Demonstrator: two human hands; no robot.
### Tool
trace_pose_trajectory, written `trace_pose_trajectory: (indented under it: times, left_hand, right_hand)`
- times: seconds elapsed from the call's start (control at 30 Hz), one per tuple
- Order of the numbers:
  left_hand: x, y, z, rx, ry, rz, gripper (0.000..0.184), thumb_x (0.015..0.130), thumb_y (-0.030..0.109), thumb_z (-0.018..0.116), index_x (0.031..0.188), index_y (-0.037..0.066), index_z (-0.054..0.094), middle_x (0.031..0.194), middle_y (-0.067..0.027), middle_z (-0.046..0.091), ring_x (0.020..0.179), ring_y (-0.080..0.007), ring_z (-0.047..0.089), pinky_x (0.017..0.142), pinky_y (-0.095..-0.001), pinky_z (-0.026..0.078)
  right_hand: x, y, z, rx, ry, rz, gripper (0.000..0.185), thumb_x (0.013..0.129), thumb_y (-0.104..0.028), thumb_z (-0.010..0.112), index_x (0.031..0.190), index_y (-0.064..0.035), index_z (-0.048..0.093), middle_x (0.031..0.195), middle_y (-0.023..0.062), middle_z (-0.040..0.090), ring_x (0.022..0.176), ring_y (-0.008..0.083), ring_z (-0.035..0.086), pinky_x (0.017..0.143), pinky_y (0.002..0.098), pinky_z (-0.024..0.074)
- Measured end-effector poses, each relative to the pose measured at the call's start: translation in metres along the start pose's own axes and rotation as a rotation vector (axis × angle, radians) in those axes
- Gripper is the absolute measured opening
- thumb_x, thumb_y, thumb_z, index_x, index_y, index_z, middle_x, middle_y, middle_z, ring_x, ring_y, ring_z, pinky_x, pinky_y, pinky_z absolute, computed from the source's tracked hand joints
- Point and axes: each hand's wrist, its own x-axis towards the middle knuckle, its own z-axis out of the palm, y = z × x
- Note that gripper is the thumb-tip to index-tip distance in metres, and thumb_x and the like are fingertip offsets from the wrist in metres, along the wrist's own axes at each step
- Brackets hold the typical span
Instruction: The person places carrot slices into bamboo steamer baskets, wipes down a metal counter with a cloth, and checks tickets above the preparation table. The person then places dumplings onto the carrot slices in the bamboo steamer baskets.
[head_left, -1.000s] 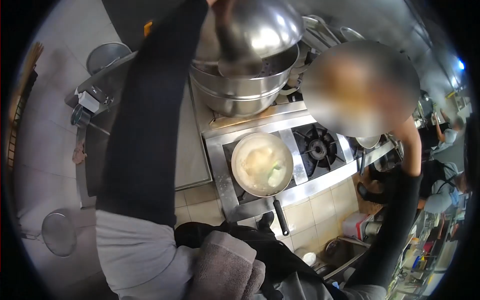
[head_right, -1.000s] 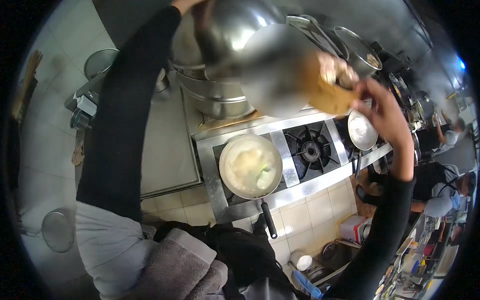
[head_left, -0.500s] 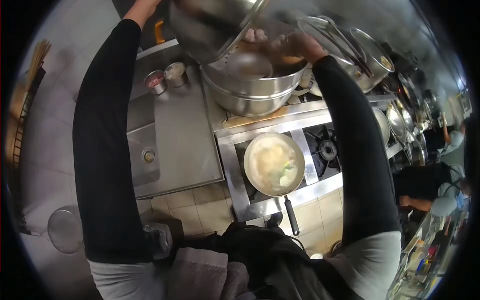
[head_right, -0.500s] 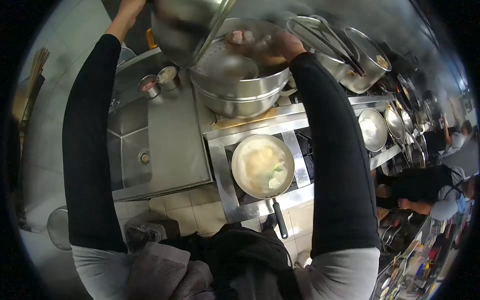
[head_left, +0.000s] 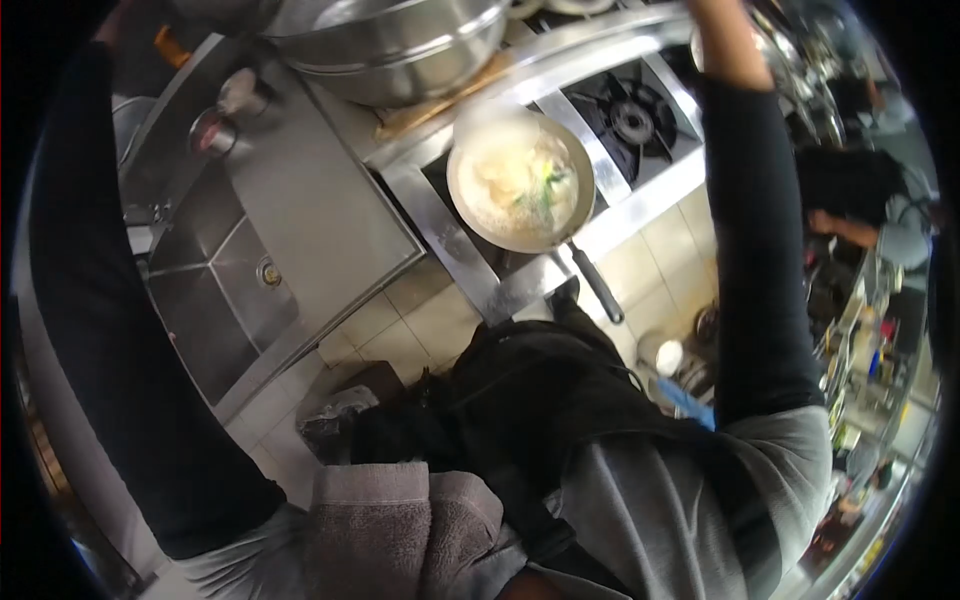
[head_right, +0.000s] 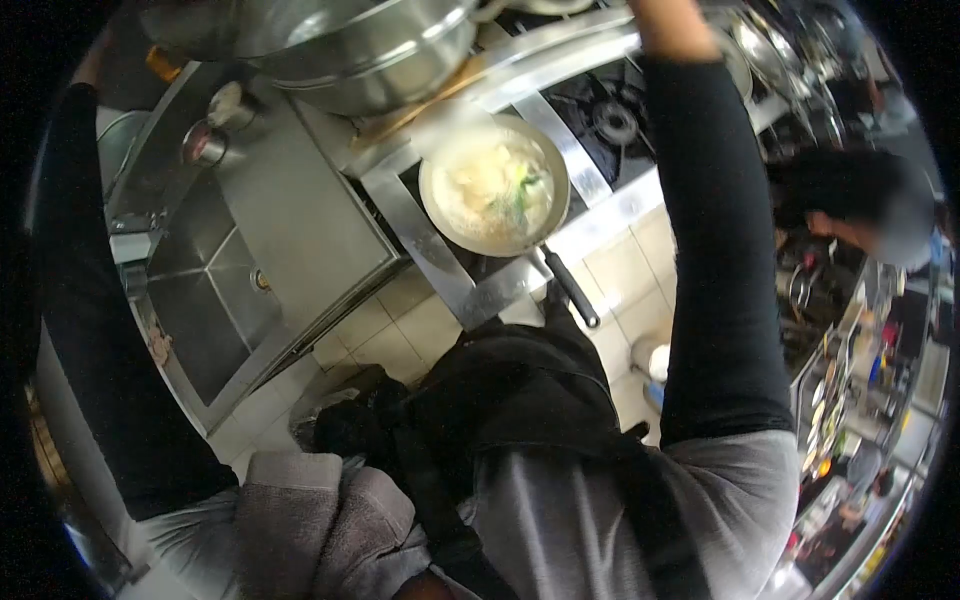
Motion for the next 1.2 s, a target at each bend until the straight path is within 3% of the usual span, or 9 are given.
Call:
trace_pose_trajectory:
  times: [0.07,0.17,0.23,0.37,0.63,0.83,0.97,1.07,1.2]
  left_hand:
    - [0.001,0.008,0.027,0.031,-0.073,0.046,0.039,0.092,0.029,0.061,0.122,0.006,0.061,0.118,-0.0187,0.064,0.099,-0.0289,0.061,0.084,-0.0431,0.050]
    - [0.038,0.003,0.081,0.318,-0.107,0.338,0.032,0.092,0.029,0.058,0.114,0.005,0.063,0.107,-0.0161,0.066,0.095,-0.0325,0.062,0.080,-0.0450,0.050]
    - [0.118,-0.051,0.121,0.868,0.002,1.370,0.023,0.094,0.025,0.056,0.105,0.006,0.064,0.095,-0.0121,0.067,0.090,-0.0315,0.064,0.073,-0.0440,0.052]
    - [0.103,-0.027,0.153,0.631,-0.315,0.883,0.021,0.094,0.021,0.059,0.108,0.006,0.065,0.100,-0.0142,0.066,0.093,-0.0314,0.064,0.076,-0.0440,0.052]
    - [-0.003,0.095,0.188,0.564,-0.347,0.898,0.020,0.093,0.014,0.065,0.113,0.007,0.068,0.112,-0.0185,0.065,0.097,-0.0313,0.064,0.081,-0.0439,0.053]
    - [-0.198,0.208,0.211,0.067,-0.327,0.819,0.021,0.093,0.015,0.068,0.109,0.001,0.070,0.116,-0.0214,0.065,0.102,-0.0336,0.064,0.088,-0.0427,0.051]
    - [-0.259,0.199,0.246,-0.007,-0.519,1.463,0.038,0.097,0.021,0.056,0.129,-0.001,0.058,0.134,-0.0209,0.055,0.114,-0.0341,0.059,0.098,-0.0457,0.046]
    - [-0.456,0.313,0.241,-0.110,-0.495,1.270,0.023,0.092,0.015,0.069,0.108,-0.001,0.069,0.114,-0.0205,0.066,0.104,-0.0329,0.063,0.092,-0.0406,0.049]
    - [-0.515,0.311,0.279,-0.126,-0.599,1.134,0.022,0.091,0.009,0.070,0.109,-0.004,0.066,0.117,-0.0208,0.064,0.106,-0.0316,0.063,0.093,-0.0410,0.050]
  right_hand:
    - [-0.076,-0.009,-0.042,0.370,0.069,0.040,0.040,0.096,-0.027,0.058,0.124,0.0017,0.059,0.112,0.0213,0.067,0.104,0.0345,0.066,0.088,0.0431,0.0511]
    - [-0.220,0.042,-0.075,0.244,0.313,0.405,0.021,0.096,-0.020,0.063,0.099,-0.0012,0.071,0.086,0.0025,0.068,0.077,0.0114,0.061,0.072,0.0258,0.0494]
    - [-0.331,0.059,-0.062,0.231,0.357,0.725,0.024,0.097,-0.024,0.063,0.102,-0.0015,0.070,0.086,0.0022,0.069,0.077,0.0105,0.061,0.073,0.0252,0.0489]
    - [-0.587,0.040,-0.005,0.047,0.168,1.197,0.025,0.085,0.002,0.055,0.106,-0.0037,0.067,0.090,0.0131,0.071,0.083,0.0220,0.067,0.077,0.0356,0.0537]
    - [-0.783,-0.050,0.027,0.015,0.065,1.874,0.032,0.081,-0.025,0.067,0.101,-0.0009,0.068,0.100,0.0238,0.069,0.097,0.0376,0.066,0.086,0.0420,0.0517]
    - [-0.879,-0.003,0.010,0.127,-0.045,1.970,0.040,0.079,-0.034,0.073,0.104,-0.0029,0.068,0.105,0.0206,0.069,0.102,0.0355,0.065,0.089,0.0410,0.0508]
    - [-0.909,0.043,-0.027,0.135,0.035,1.920,0.037,0.080,-0.033,0.072,0.101,-0.0033,0.068,0.102,0.0201,0.070,0.099,0.0354,0.066,0.087,0.0414,0.0510]
    - [-0.935,0.075,-0.059,0.092,0.143,1.883,0.035,0.080,-0.032,0.072,0.100,-0.0035,0.068,0.099,0.0196,0.070,0.096,0.0354,0.066,0.086,0.0415,0.0510]
    - [-0.971,0.098,-0.102,-0.002,0.287,1.881,0.032,0.079,-0.031,0.072,0.096,-0.0036,0.068,0.098,0.0212,0.070,0.093,0.0367,0.066,0.082,0.0429,0.0520]
